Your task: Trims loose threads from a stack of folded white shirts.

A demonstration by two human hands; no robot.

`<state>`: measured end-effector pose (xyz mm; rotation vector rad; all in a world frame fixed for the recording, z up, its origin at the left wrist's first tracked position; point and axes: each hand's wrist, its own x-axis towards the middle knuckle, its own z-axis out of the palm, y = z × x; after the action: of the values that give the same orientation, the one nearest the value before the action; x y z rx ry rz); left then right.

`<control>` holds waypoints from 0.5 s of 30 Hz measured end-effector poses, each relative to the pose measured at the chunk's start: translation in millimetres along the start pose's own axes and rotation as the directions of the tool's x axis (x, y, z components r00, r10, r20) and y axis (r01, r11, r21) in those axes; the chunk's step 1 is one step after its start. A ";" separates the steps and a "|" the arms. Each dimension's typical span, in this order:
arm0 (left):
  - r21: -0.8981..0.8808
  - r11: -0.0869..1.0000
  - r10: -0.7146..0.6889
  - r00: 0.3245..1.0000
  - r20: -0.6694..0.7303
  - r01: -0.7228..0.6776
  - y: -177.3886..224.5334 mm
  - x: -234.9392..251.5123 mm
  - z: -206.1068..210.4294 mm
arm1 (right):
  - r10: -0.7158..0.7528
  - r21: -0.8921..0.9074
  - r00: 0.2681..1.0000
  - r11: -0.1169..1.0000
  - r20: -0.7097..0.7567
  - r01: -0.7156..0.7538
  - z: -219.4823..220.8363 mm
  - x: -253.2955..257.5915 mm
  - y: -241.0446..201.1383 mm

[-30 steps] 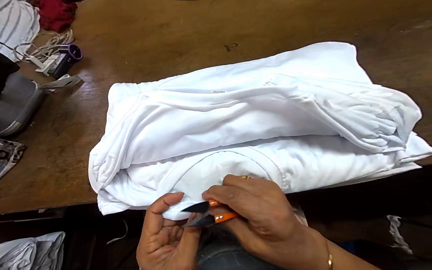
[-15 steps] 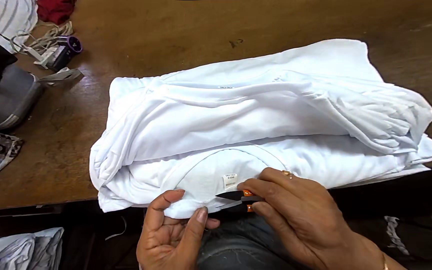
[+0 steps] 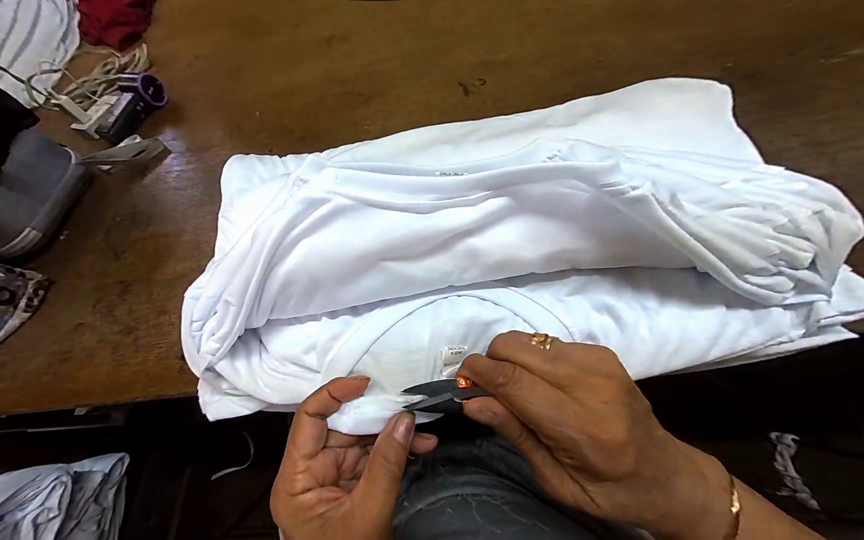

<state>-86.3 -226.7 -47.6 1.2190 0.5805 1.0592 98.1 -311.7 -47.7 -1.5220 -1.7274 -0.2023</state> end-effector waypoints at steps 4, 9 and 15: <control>0.009 1.000 0.001 1.000 -0.006 -0.001 0.5 -0.2 -0.4 | -0.019 -0.026 1.000 0.999 -0.001 0.019 0.5 2.4 -1.7; 0.012 1.000 -0.010 1.000 -0.018 0.011 0.1 -0.9 -0.7 | -0.035 -0.064 0.999 0.997 -0.033 0.032 6.6 1.2 -3.4; 0.018 1.000 -0.011 1.000 -0.017 0.011 -2.1 -1.2 -1.0 | 0.022 0.112 0.999 0.994 -0.038 -0.018 0.6 -3.5 1.5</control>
<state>-87.0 -227.3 -50.1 1.2226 0.6103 1.0581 99.0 -313.5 -50.9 -1.4442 -1.6645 -0.1224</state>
